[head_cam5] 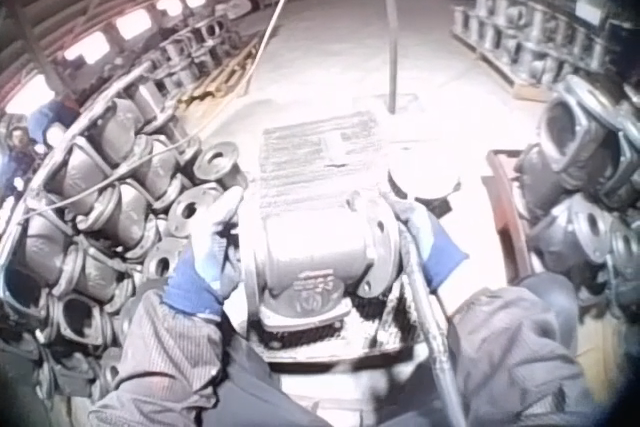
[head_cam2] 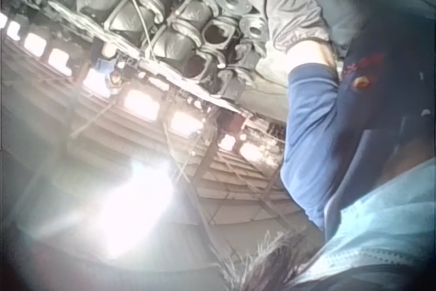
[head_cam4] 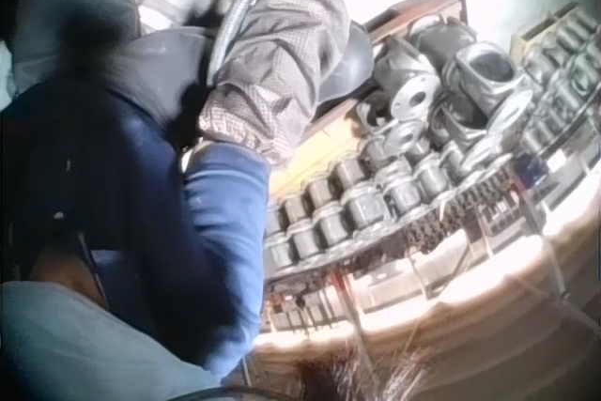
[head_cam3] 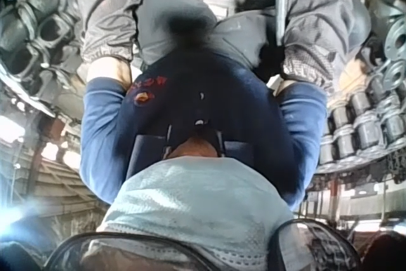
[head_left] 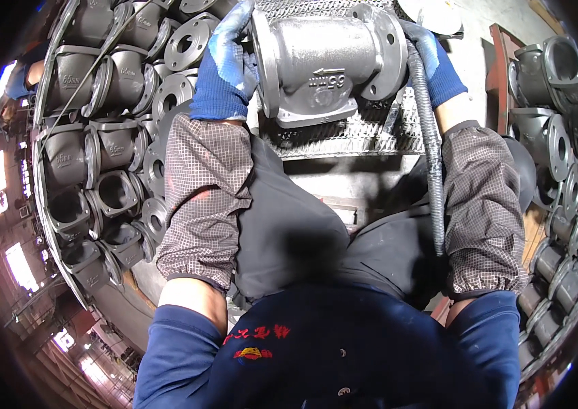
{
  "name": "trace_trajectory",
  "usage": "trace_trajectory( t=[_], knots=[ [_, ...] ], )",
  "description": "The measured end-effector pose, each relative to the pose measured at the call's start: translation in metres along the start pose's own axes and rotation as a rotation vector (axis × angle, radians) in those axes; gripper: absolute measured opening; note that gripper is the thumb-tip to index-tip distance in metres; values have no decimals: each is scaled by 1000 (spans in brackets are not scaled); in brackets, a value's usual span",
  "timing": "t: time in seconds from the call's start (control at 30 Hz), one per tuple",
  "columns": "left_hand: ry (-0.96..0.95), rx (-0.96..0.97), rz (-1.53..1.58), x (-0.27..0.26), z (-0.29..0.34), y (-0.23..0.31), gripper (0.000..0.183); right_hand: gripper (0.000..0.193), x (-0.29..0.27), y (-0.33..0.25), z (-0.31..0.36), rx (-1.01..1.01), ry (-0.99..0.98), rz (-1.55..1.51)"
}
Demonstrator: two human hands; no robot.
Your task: The person picks up a metal casting from a stack, places it on a work surface, and uses a handheld air tool and a pick to clear debris from the interior and exterior surfaces.
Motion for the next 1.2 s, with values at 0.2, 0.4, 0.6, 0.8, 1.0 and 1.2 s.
trace_trajectory(
  t=[0.2, 0.4, 0.6, 0.8, 1.0, 1.2],
  knots=[
    [-200, -129, 152, 16, -40, 3, 30, 28, -14, 13, -27, 60, 99, -138],
    [-171, 1122, -1321, 23, -28, 8, 42, 27, -19, 28, -33, 128, 185, -263],
    [-75, 686, -1147, 0, -67, -2, 40, 29, -9, 37, -20, 95, -20, 199],
    [223, -176, -235, 4, -63, -5, 44, 36, -5, 52, -17, -93, 184, 326],
    [130, 34, -243, -34, -65, -17, 43, 33, 22, 21, 4, 39, 376, 279],
    [157, 5, -313, -44, -61, -29, 40, 34, 16, 34, 23, 48, 242, 191]
  ],
)
Point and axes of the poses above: each hand's wrist, its own z-axis away from the middle knuckle, its own x-axis out of the palm, y = z × x, the point moved 4 cm from there along -z, towards the middle knuckle, and after that the axes turned 15 degrees about -x, right-handed, at the moved point
